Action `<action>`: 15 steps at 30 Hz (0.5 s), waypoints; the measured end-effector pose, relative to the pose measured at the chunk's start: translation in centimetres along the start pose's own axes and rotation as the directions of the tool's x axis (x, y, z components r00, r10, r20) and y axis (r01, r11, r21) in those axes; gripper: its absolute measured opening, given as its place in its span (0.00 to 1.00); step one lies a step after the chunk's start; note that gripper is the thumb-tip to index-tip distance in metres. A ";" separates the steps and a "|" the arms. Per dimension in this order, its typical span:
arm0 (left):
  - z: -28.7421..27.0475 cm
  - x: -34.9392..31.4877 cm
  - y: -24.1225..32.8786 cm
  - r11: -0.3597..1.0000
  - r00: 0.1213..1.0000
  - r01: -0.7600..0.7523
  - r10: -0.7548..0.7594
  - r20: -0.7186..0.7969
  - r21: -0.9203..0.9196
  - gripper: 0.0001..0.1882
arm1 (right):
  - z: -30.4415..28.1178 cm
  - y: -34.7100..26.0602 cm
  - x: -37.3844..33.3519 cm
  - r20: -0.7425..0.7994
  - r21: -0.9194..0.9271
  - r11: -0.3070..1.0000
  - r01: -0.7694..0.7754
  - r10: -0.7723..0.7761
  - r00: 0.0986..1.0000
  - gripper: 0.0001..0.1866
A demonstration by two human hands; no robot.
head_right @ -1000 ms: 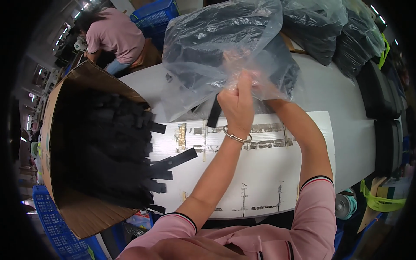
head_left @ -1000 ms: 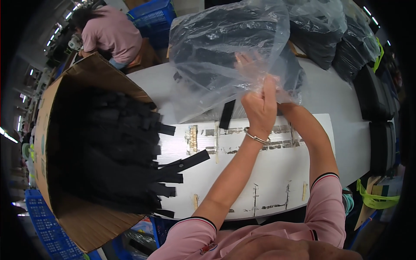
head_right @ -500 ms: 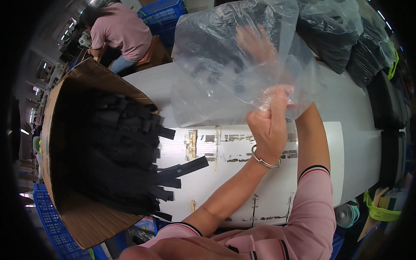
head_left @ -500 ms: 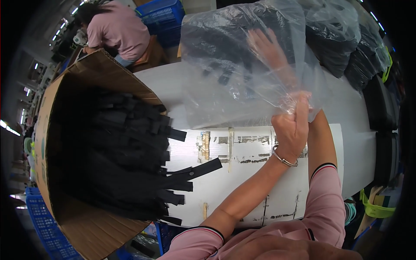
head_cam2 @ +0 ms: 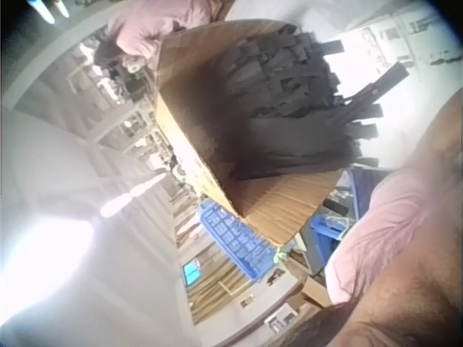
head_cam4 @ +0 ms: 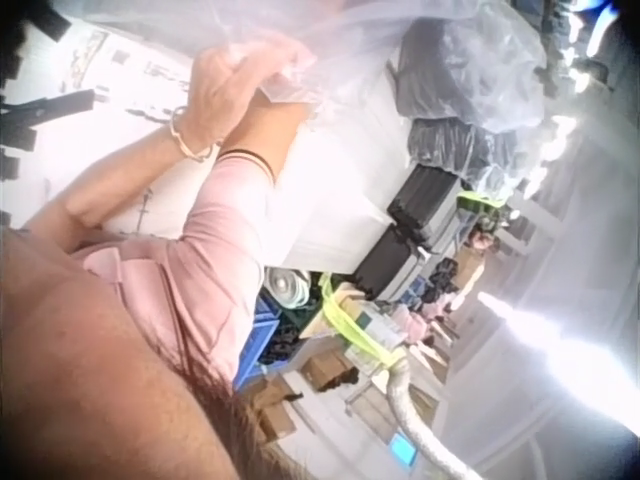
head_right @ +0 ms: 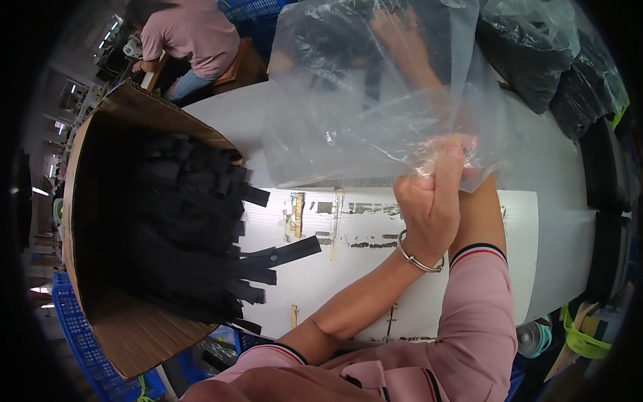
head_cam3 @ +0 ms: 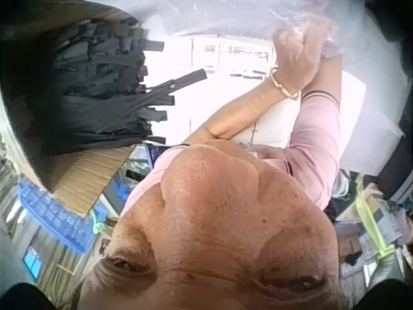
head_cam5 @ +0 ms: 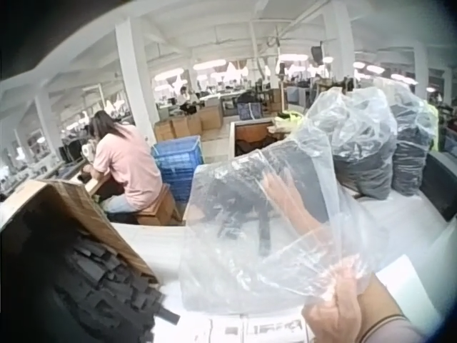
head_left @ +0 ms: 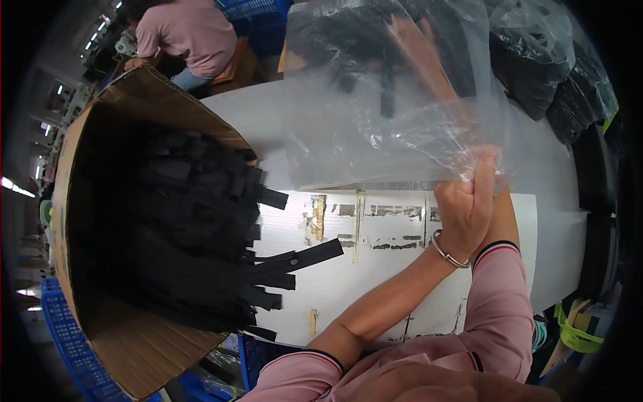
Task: Marking zipper components with a pen at a manufacturing workstation.
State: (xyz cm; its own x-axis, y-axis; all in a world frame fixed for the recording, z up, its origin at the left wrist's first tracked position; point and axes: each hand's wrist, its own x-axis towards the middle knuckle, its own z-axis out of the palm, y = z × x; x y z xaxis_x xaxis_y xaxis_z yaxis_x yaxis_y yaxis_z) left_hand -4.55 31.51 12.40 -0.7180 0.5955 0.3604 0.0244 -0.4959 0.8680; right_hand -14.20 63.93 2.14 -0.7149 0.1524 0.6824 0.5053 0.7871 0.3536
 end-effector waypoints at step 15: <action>0.4 -0.5 0.6 0.995 0.997 0.067 -0.069 -0.020 -0.076 0.16 | -0.5 0.9 -1.4 0.159 0.088 0.982 0.167 -0.179 0.971 0.44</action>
State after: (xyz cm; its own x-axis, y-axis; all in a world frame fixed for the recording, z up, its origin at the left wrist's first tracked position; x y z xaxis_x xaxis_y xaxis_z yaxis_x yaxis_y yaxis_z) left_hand -3.91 31.16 12.88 -0.7315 0.6158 0.2927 -0.0772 -0.5014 0.8618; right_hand -12.48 64.12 1.87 -0.8614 0.1019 0.4976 0.3346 0.8509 0.4050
